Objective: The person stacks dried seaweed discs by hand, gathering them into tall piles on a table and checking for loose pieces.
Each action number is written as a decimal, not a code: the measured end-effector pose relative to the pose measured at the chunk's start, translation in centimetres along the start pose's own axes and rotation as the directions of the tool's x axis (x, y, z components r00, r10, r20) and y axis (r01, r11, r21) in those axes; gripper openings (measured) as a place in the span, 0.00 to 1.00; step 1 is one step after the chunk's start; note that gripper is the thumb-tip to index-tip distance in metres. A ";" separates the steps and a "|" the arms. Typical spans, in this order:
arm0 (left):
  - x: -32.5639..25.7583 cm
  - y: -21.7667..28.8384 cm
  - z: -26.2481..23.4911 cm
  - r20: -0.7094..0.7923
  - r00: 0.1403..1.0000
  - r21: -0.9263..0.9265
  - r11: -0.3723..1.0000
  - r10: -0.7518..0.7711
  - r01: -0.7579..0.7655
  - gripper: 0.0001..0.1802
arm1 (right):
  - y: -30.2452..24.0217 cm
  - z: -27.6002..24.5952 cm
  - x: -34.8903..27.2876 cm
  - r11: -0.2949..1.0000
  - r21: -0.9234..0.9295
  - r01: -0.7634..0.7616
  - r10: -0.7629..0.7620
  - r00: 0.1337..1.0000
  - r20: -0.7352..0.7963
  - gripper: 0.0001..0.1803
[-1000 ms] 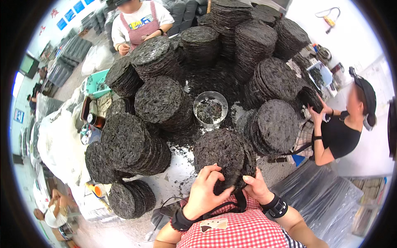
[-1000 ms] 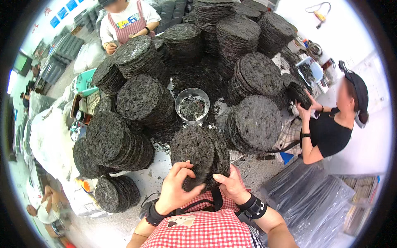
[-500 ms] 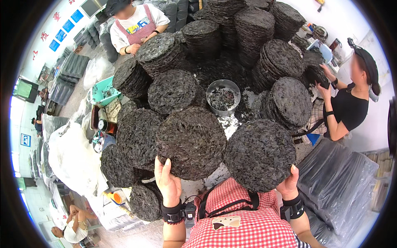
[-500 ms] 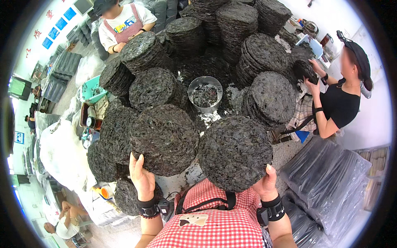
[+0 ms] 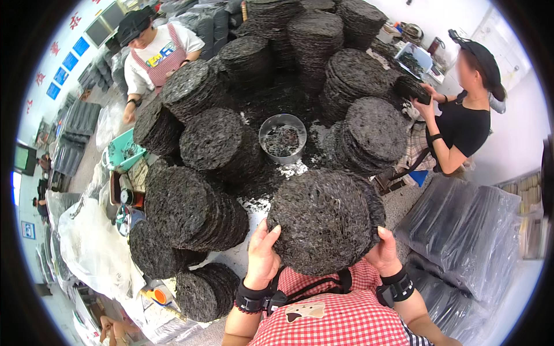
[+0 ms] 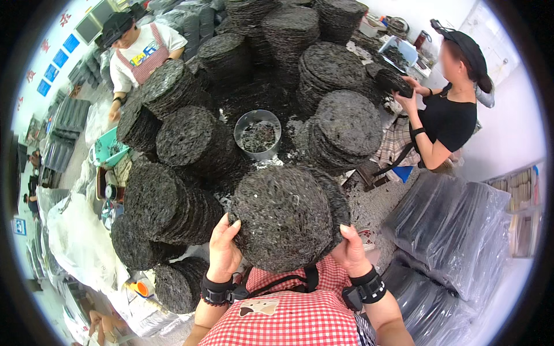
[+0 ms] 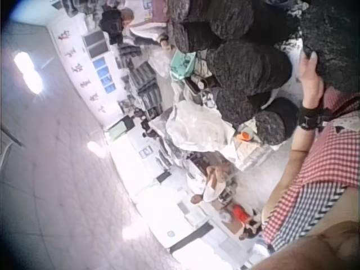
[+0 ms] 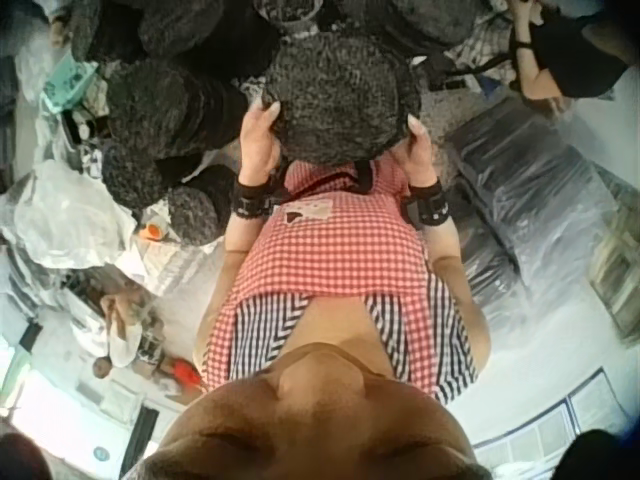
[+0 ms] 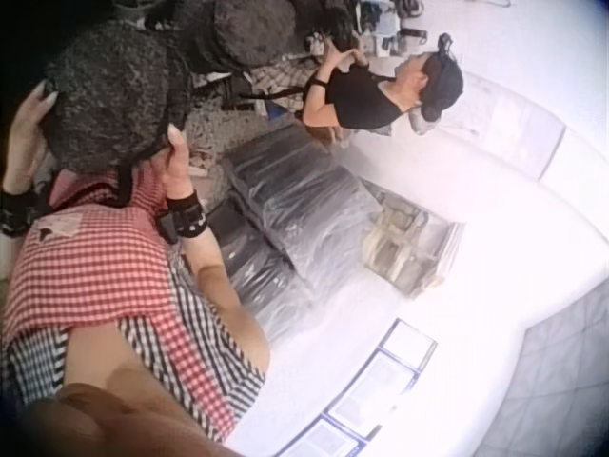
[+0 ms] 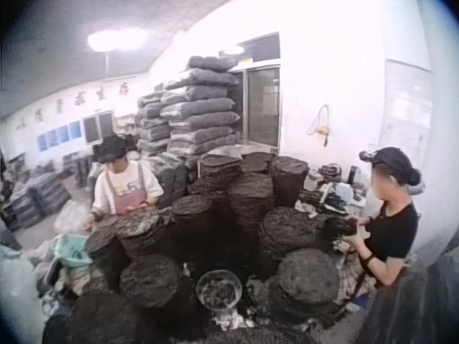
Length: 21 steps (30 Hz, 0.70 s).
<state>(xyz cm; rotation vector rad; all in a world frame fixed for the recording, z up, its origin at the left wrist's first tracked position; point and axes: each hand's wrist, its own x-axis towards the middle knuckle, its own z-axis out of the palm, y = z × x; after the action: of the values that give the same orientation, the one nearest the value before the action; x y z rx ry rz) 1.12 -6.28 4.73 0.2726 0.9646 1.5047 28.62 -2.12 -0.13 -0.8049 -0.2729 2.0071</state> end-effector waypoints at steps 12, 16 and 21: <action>2.8 -1.0 2.5 0.296 0.809 0.936 0.015 0.508 -0.352 0.20 | -0.2 1.4 -0.3 0.981 -0.173 0.090 -0.107 0.990 -0.087 0.30; 4.1 -2.8 6.7 0.370 0.885 0.826 0.336 0.284 -0.453 0.04 | -0.2 1.4 0.1 0.954 -0.266 0.140 -0.175 0.978 -0.115 0.35; 6.6 -5.1 9.0 0.430 0.873 0.854 0.212 0.231 -0.476 0.05 | -1.1 1.1 0.8 0.778 -0.576 0.249 -0.291 0.956 0.019 0.48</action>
<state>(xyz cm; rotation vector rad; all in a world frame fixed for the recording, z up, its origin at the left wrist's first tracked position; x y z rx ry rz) 9.41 2.77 4.34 1.6378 1.6271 1.0307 28.41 -0.70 0.89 -1.1346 -0.9368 1.6209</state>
